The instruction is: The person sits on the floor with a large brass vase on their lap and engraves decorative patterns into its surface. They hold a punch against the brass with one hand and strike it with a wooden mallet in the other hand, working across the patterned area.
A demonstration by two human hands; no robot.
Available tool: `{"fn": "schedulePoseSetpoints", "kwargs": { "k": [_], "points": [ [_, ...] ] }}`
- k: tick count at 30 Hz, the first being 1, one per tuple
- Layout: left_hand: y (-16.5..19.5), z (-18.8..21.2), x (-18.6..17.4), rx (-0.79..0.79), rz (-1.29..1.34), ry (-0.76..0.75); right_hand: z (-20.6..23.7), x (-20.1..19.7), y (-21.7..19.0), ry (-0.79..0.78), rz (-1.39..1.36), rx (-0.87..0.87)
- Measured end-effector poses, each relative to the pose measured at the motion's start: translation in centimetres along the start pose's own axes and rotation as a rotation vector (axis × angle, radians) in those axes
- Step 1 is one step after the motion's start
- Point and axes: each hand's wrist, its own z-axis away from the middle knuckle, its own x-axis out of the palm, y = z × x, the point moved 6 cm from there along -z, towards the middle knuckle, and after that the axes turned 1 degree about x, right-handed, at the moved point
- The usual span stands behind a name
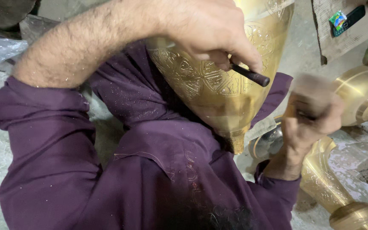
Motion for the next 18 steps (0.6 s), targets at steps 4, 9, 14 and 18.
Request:
{"fn": "schedulePoseSetpoints", "kwargs": {
  "k": [4,9,14,18],
  "points": [
    [0.9,2.0,-0.8,0.03,0.068,0.205,-2.7,0.1,-2.4,-0.143,0.512,-0.306],
    [1.0,4.8,-0.4,0.049,0.093,0.492,-6.1,-1.6,-1.0,-0.331,0.397,-0.246],
    [0.2,6.5,1.8,-0.066,0.059,0.72,-9.0,-2.0,-0.2,-0.377,0.448,-0.526],
    [0.1,7.6,3.7,-0.117,0.051,0.883,-11.5,-0.4,1.1,-0.571,0.538,-0.669]
  ]
}}
